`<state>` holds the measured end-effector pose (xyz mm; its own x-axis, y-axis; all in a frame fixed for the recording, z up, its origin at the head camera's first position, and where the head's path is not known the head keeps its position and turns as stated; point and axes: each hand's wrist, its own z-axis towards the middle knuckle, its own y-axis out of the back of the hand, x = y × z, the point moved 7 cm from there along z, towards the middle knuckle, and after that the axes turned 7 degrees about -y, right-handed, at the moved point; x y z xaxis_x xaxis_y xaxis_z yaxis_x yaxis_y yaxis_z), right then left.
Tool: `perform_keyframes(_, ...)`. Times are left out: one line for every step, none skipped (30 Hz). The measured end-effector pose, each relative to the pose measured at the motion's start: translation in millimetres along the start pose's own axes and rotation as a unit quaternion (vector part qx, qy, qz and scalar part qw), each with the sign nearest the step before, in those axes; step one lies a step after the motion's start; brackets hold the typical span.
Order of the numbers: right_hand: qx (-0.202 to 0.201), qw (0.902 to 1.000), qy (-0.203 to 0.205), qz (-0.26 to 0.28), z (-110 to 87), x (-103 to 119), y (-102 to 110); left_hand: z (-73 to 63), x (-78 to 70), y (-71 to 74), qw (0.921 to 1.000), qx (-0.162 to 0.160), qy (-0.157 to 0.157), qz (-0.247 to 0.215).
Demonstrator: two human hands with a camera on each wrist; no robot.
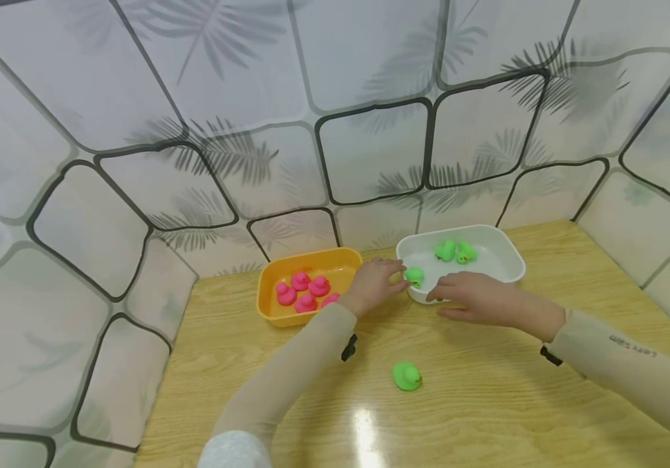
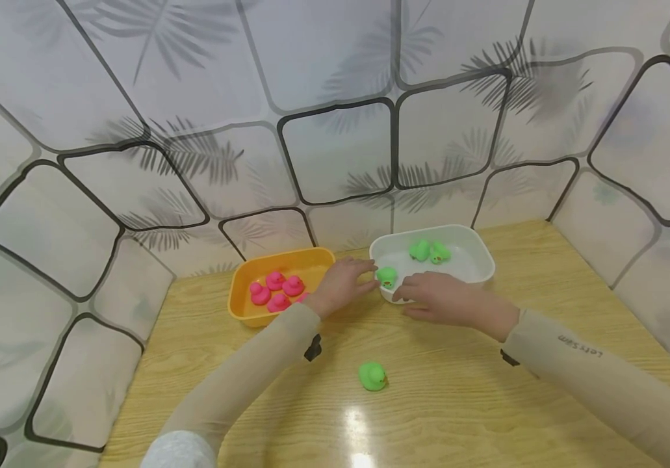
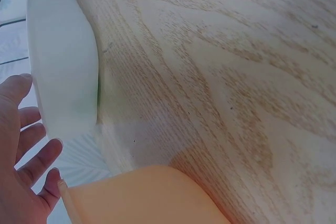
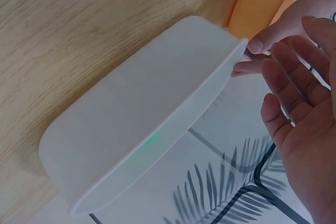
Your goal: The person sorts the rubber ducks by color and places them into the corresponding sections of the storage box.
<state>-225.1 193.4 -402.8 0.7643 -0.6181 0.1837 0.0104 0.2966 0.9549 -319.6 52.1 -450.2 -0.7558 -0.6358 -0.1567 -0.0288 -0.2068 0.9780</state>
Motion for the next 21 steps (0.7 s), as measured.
perform_keyframes(-0.001, 1.0, 0.002, -0.001, 0.0, 1.2, -0.5, -0.2, -0.1, 0.4, 1.0, 0.0, 0.0, -0.001)
perform_keyframes(-0.002, 1.0, 0.005, 0.0, -0.2, 2.8, -0.7, -0.3, -0.3, 0.7, 1.0, -0.001, 0.0, 0.0)
perform_keyframes(-0.003, 1.0, 0.007, 0.001, -0.3, 4.2, -1.0, -0.4, -0.4, 0.8, 1.0, 0.0, -0.001, 0.0)
perform_keyframes(-0.003, 1.0, 0.008, 0.002, -0.4, 5.5, -1.3, -0.6, -0.5, 0.8, 1.0, 0.0, -0.001, 0.0)
perform_keyframes(-0.002, 1.0, 0.008, 0.003, -0.5, 6.8, -1.9, -0.7, -0.4, 0.6, 1.0, 0.0, -0.001, 0.001)
perform_keyframes(0.002, 1.0, 0.008, 0.005, -0.7, 8.2, -2.6, -0.9, -0.4, 0.4, 1.0, 0.0, -0.002, 0.002)
perform_keyframes(0.006, 0.9999, 0.007, 0.007, -0.7, 9.6, -3.5, -1.1, -0.3, 0.2, 1.0, -0.001, -0.002, 0.003)
perform_keyframes(0.01, 0.9999, 0.007, 0.009, -0.8, 10.9, -4.2, -1.2, -0.2, -0.1, 1.0, -0.002, -0.003, 0.004)
perform_keyframes(0.015, 0.9998, 0.005, 0.01, -0.9, 11.8, -5.4, -1.2, -0.1, -0.3, 1.0, -0.004, -0.004, 0.004)
perform_keyframes(0.02, 0.9997, 0.004, 0.011, -1.3, 12.6, -6.6, -1.2, 0.0, -0.3, 1.0, -0.005, -0.005, 0.005)
perform_keyframes(0.023, 0.9997, 0.003, 0.011, -1.6, 13.5, -7.7, -1.2, 0.1, -0.4, 1.0, -0.006, -0.005, 0.005)
perform_keyframes(0.025, 0.9996, 0.005, 0.012, -1.8, 14.6, -8.6, -1.2, 0.1, -0.4, 0.9999, -0.007, -0.005, 0.004)
perform_keyframes(0.026, 0.9996, 0.006, 0.012, -2.0, 15.3, -9.7, -1.2, 0.0, -0.3, 0.9999, -0.008, -0.005, 0.004)
perform_keyframes(0.026, 0.9996, 0.006, 0.012, -2.4, 15.9, -10.7, -1.1, 0.0, -0.4, 0.9999, -0.008, -0.005, 0.004)
perform_keyframes(0.026, 0.9996, 0.007, 0.011, -2.8, 16.3, -11.7, -1.1, -0.2, -0.1, 1.0, -0.008, -0.004, 0.003)
perform_keyframes(0.025, 0.9996, 0.008, 0.01, -3.1, 16.7, -12.6, -1.2, -0.2, 0.3, 1.0, -0.008, -0.003, 0.002)
perform_keyframes(0.025, 0.9996, 0.01, 0.011, -3.2, 17.4, -13.4, -1.2, -0.4, 0.5, 1.0, -0.007, -0.002, 0.002)
perform_keyframes(0.025, 0.9996, 0.01, 0.012, -3.3, 17.9, -14.3, -1.1, -0.5, 0.7, 1.0, -0.006, -0.001, 0.001)
perform_keyframes(0.027, 0.9995, 0.009, 0.013, -3.4, 18.0, -15.5, -1.1, -0.8, 0.8, 1.0, -0.004, 0.0, 0.001)
perform_keyframes(0.029, 0.9995, 0.008, 0.013, -3.5, 18.1, -16.5, -1.1, -1.0, 1.0, 1.0, -0.003, 0.001, 0.001)
perform_keyframes(0.031, 0.9994, 0.008, 0.014, -3.6, 18.3, -17.7, -1.0, -1.1, 1.1, 1.0, -0.002, 0.002, 0.001)
